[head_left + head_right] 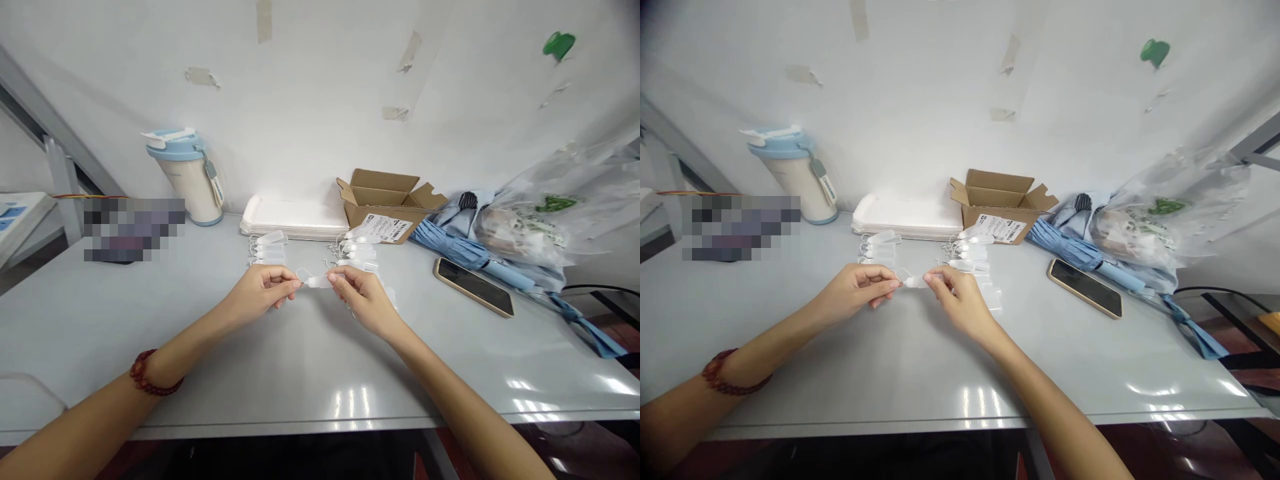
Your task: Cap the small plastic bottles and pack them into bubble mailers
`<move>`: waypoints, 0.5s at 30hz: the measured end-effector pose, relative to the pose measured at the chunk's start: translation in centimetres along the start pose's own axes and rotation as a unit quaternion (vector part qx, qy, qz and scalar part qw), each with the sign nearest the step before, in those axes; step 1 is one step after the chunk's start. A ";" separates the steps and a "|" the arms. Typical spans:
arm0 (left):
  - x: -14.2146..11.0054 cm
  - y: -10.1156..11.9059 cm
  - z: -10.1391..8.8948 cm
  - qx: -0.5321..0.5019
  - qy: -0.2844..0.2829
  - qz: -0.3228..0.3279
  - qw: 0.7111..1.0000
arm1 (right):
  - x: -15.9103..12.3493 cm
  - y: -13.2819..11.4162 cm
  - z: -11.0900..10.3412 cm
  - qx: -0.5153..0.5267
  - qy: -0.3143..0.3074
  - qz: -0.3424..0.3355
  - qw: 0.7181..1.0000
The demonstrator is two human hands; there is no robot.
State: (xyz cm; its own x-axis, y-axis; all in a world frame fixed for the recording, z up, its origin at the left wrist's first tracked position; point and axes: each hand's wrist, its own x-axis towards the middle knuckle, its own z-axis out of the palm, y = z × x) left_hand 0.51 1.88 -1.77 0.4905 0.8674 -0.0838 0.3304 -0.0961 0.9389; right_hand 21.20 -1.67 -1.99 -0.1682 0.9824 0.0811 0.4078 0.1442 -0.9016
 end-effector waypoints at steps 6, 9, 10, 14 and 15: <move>-0.1 -0.4 0.1 -0.006 -0.010 -0.002 1.000 | 0.0 0.1 0.0 -0.014 0.000 -0.004 1.000; 0.0 -0.6 0.1 -0.006 -0.011 -0.003 1.000 | 0.1 0.2 0.1 -0.016 -0.004 -0.004 1.000; 0.0 -0.6 0.1 -0.007 -0.011 -0.003 1.000 | 0.1 0.2 0.1 -0.016 -0.006 -0.004 1.000; 0.0 -0.6 0.1 -0.018 -0.012 -0.006 1.000 | 0.1 0.3 0.3 -0.015 -0.010 -0.010 1.000; 0.0 -0.6 0.0 -0.020 -0.012 -0.006 1.000 | 0.1 0.3 0.3 -0.015 -0.010 -0.011 1.000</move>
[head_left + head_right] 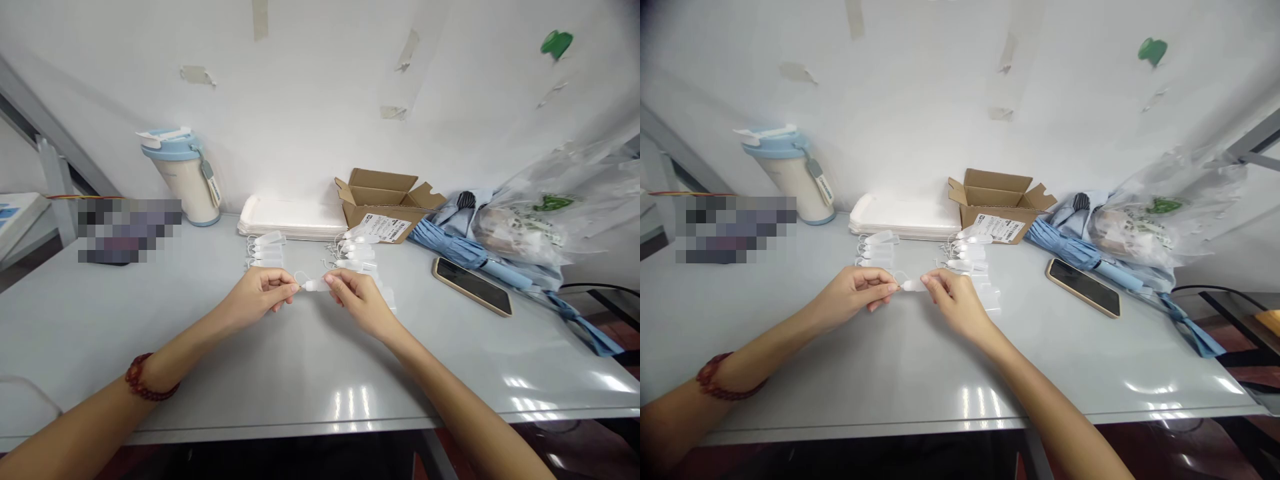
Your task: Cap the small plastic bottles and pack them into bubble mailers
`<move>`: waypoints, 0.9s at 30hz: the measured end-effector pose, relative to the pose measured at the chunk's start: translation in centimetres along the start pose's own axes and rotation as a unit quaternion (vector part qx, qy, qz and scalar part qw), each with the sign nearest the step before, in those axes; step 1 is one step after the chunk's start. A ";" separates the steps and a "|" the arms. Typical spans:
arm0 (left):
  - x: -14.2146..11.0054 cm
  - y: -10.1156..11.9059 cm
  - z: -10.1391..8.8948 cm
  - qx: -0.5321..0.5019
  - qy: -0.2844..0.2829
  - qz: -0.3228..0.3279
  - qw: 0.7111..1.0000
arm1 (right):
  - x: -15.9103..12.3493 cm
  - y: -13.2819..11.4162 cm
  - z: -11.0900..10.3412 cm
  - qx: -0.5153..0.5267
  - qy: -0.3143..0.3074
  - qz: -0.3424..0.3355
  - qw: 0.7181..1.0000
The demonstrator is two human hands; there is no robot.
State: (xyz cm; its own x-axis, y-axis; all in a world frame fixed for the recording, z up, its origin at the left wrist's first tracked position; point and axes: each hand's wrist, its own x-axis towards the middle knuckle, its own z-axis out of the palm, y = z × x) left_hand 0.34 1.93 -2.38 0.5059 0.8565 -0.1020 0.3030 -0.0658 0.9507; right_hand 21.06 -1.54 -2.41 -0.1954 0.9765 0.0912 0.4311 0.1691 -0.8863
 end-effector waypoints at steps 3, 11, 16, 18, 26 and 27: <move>0.0 0.1 0.0 -0.003 0.001 0.001 1.000 | 0.0 0.0 0.1 0.001 -0.004 -0.001 1.000; 0.0 0.3 0.0 0.008 -0.001 -0.008 1.000 | -0.1 0.0 0.2 -0.009 -0.015 0.005 1.000; 0.0 0.3 0.0 0.001 0.000 -0.006 1.000 | 0.0 0.0 0.2 -0.010 -0.013 -0.002 1.000; -0.1 0.3 0.0 -0.001 -0.001 -0.005 1.000 | 0.0 0.0 0.2 -0.013 -0.012 -0.005 1.000; -0.1 0.2 0.0 0.002 -0.003 -0.001 1.000 | 0.0 0.2 0.3 -0.019 -0.015 -0.008 1.000; -0.1 0.2 0.0 0.000 -0.003 -0.002 1.000 | -0.1 0.2 0.3 -0.020 -0.014 -0.008 1.000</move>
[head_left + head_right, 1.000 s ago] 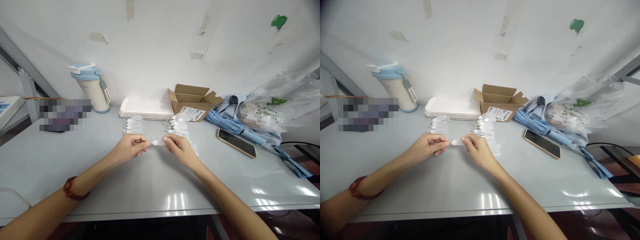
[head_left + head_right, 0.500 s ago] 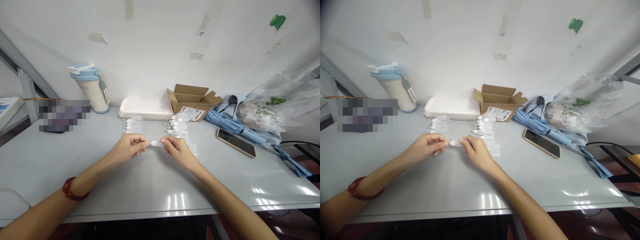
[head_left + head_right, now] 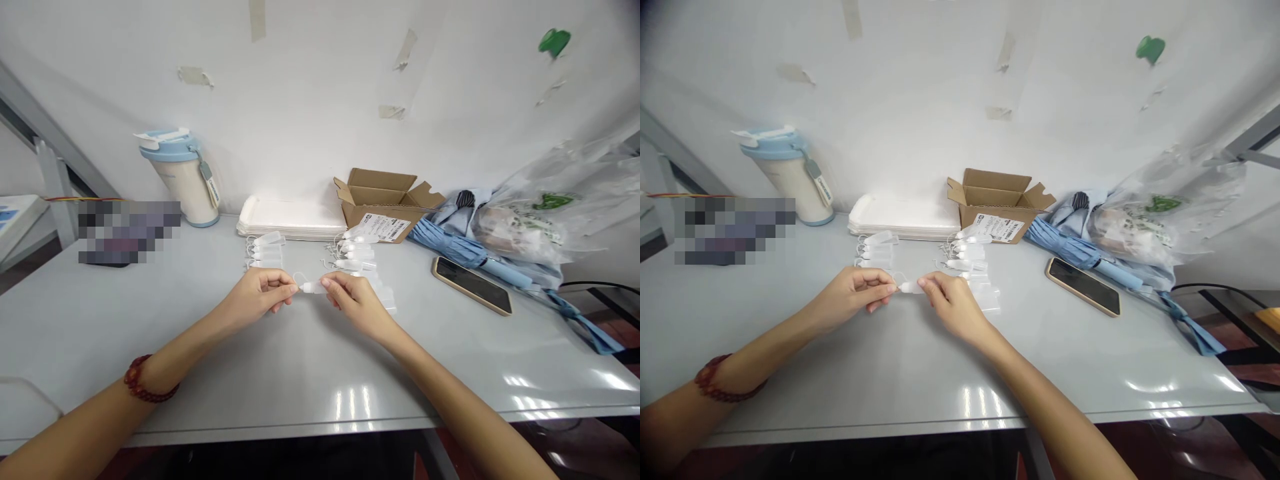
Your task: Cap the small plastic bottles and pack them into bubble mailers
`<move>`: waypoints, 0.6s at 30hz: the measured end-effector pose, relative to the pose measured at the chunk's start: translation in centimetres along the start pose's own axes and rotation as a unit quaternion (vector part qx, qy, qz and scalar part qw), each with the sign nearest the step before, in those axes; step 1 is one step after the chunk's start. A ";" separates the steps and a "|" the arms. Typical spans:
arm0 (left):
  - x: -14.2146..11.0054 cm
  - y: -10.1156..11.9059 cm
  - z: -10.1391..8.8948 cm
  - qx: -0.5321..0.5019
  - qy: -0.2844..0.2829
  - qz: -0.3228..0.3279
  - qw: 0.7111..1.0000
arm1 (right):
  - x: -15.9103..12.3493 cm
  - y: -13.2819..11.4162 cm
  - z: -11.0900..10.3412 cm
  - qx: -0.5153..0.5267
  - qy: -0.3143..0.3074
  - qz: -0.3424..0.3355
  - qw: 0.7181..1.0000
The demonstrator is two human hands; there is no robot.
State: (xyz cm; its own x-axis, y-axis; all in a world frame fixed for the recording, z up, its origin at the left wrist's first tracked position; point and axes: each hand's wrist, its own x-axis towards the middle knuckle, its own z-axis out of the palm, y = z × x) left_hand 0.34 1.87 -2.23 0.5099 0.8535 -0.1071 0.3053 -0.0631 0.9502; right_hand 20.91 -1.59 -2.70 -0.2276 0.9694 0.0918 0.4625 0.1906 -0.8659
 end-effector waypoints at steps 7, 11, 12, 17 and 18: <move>0.5 -0.2 -0.6 -0.003 0.014 0.007 1.000 | 0.2 0.0 -1.0 -0.025 -0.028 -0.023 0.999; 0.9 -0.2 -2.2 -0.010 0.093 -0.004 0.996 | 1.1 1.2 -3.3 -0.100 0.086 -0.048 0.990; 1.1 -0.2 -2.6 -0.023 0.123 -0.004 0.992 | 1.4 1.7 -4.0 -0.132 0.126 -0.061 0.981; 1.8 -0.5 -4.3 -0.073 0.243 -0.007 0.967 | 2.6 4.5 -7.1 -0.257 0.234 -0.105 0.932; 1.9 -0.6 -4.4 -0.072 0.256 -0.010 0.964 | 2.7 5.0 -7.4 -0.270 0.240 -0.108 0.926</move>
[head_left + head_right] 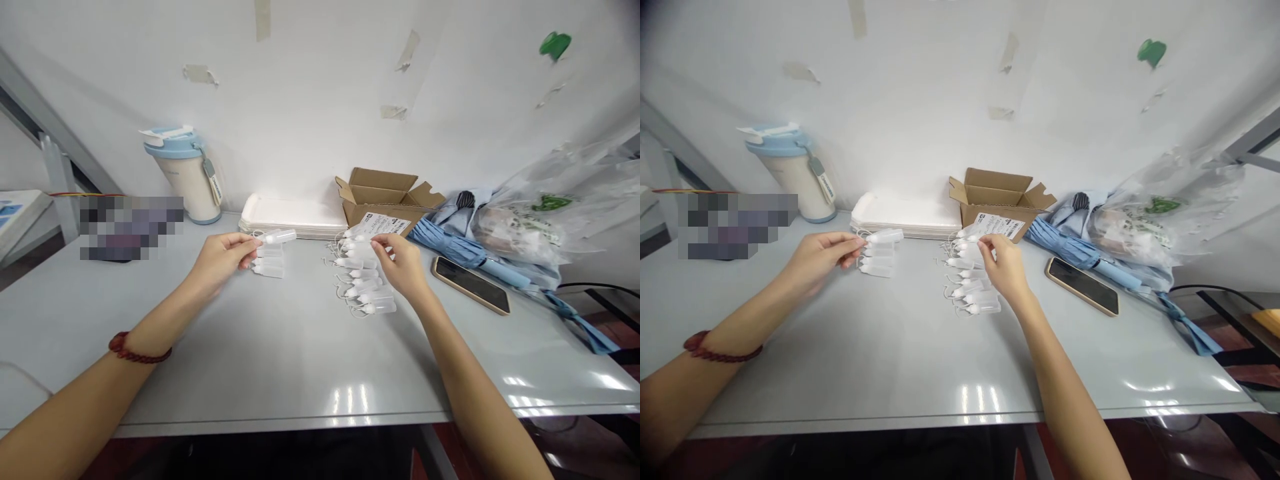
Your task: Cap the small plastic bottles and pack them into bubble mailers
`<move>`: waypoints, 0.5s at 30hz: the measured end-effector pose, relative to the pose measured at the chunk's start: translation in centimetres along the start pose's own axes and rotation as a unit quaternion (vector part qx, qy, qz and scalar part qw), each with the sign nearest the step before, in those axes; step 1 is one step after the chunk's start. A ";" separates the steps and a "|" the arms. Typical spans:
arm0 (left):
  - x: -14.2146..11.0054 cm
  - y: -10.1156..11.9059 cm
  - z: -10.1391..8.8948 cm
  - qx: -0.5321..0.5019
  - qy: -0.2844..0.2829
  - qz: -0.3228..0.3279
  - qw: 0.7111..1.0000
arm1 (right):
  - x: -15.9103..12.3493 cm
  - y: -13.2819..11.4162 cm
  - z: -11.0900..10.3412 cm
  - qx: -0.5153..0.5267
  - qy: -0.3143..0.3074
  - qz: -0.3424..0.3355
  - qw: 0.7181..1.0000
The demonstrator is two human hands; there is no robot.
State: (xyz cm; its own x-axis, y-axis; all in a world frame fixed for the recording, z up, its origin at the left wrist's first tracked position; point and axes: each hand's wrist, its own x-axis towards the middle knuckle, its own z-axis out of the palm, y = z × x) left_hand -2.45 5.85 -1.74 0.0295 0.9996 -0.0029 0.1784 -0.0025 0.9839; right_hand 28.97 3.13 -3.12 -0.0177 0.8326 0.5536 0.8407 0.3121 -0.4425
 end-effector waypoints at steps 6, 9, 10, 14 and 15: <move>0.8 -1.0 -0.4 0.024 0.027 -0.011 0.999 | -0.1 1.7 0.6 -0.040 -0.040 -0.034 0.998; 1.0 -1.3 -0.3 0.030 0.033 -0.026 0.999 | -0.2 2.0 0.9 -0.048 -0.066 -0.034 0.996; 1.1 -1.4 -0.2 0.029 0.036 -0.033 0.998 | -0.2 2.1 0.9 -0.050 -0.073 -0.033 0.996; 1.1 -1.7 0.2 0.015 0.045 -0.059 0.997 | -0.2 2.3 0.8 -0.055 -0.086 -0.028 0.994; 1.1 -1.7 0.2 0.015 0.045 -0.062 0.997 | -0.2 2.4 0.8 -0.057 -0.089 -0.026 0.994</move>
State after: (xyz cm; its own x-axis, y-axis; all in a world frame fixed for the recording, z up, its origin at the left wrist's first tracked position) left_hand -2.49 6.95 -3.48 -0.0833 0.9909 -0.1059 0.2043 0.1210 0.9714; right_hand 30.54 4.04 -4.81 -0.1493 0.8876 0.4358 0.8918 0.3113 -0.3285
